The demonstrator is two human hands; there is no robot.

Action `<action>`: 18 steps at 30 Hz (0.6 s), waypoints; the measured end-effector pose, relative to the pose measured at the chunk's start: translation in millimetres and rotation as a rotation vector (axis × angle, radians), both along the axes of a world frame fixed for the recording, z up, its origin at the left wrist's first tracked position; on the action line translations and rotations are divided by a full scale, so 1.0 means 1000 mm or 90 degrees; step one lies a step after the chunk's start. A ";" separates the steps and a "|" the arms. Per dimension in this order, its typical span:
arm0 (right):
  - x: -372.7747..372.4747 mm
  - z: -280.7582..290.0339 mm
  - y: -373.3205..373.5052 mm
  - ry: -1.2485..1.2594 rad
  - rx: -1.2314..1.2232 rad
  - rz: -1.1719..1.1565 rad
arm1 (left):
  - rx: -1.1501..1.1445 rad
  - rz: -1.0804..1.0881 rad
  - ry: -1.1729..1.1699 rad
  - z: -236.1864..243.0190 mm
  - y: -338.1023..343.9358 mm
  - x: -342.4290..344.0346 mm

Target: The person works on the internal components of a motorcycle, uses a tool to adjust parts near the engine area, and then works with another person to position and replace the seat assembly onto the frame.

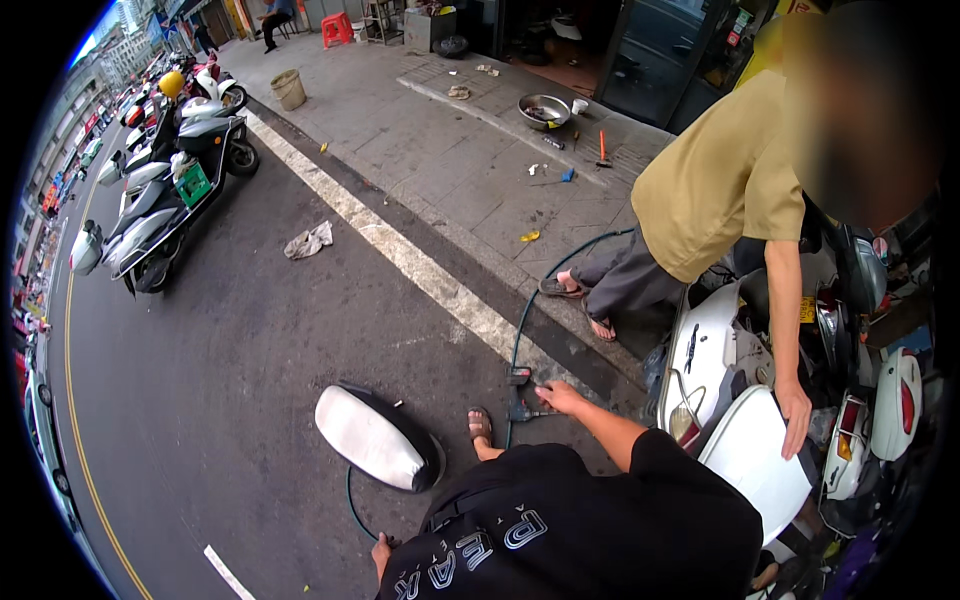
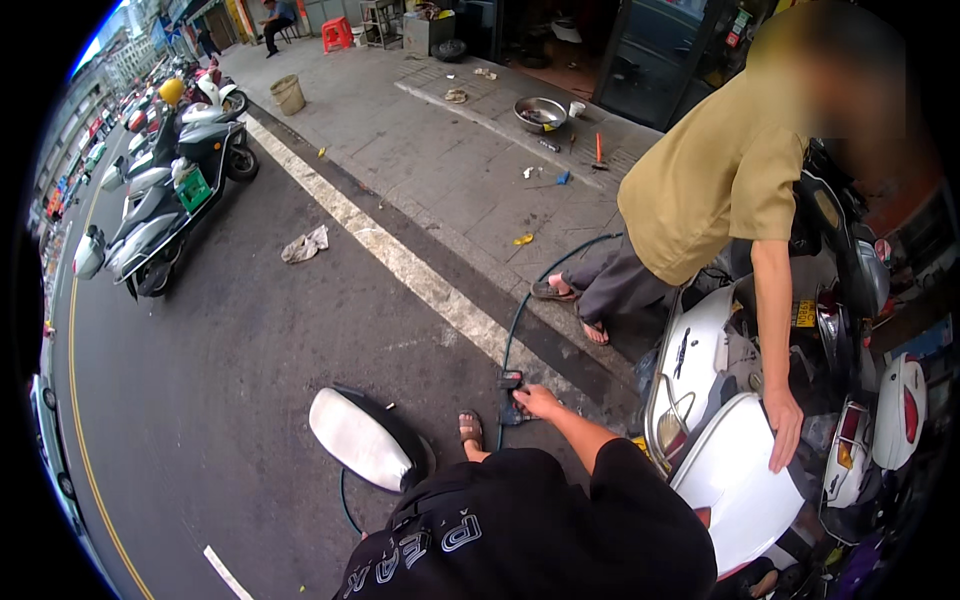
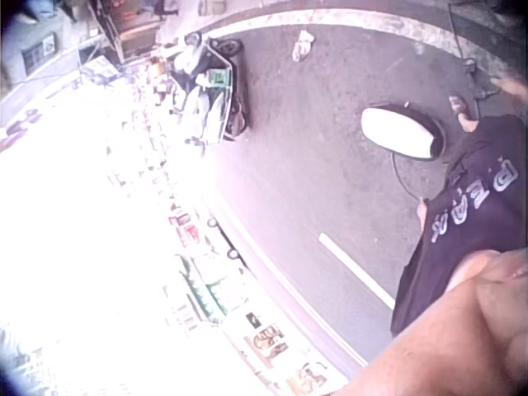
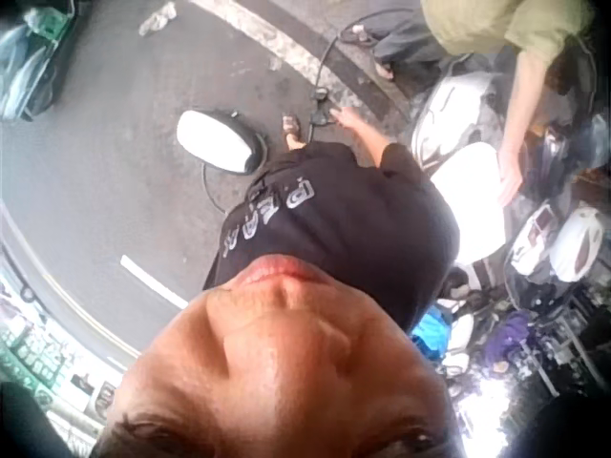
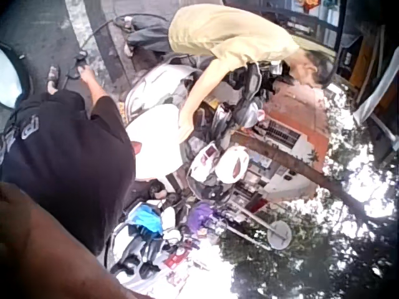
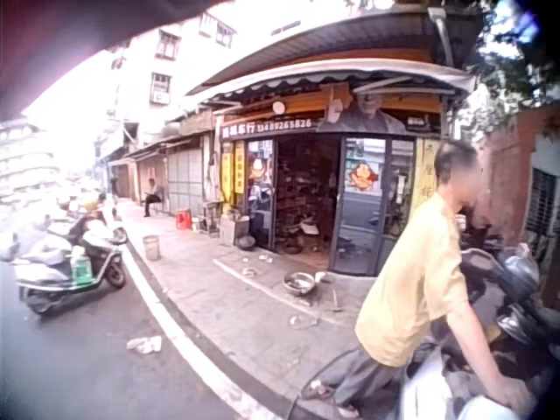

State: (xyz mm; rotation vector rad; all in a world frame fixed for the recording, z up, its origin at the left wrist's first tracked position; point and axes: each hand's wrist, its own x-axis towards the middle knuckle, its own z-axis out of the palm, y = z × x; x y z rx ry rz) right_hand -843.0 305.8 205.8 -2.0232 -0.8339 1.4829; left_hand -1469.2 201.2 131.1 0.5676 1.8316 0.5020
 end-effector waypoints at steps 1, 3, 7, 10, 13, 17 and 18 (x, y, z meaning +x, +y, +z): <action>0.005 0.016 0.030 0.005 0.052 -0.008 | 0.019 -0.030 0.001 0.013 0.036 0.017; 0.019 0.045 0.079 0.004 0.080 -0.051 | 0.021 -0.052 -0.021 0.038 0.110 0.060; 0.052 0.045 0.131 0.038 0.128 -0.189 | -0.040 -0.158 -0.050 0.083 0.250 0.137; 0.080 -0.018 0.120 0.048 0.012 -0.231 | -0.127 -0.329 0.018 0.081 0.331 0.166; 0.105 -0.092 0.074 -0.026 -0.180 -0.299 | -0.142 -0.389 -0.003 0.042 0.408 0.166; 0.134 -0.129 0.027 -0.204 -0.348 -0.160 | -0.218 -0.363 0.048 -0.022 0.547 0.201; 0.142 -0.125 0.027 -0.235 -0.192 -0.061 | -0.195 -0.368 0.053 -0.026 0.592 0.225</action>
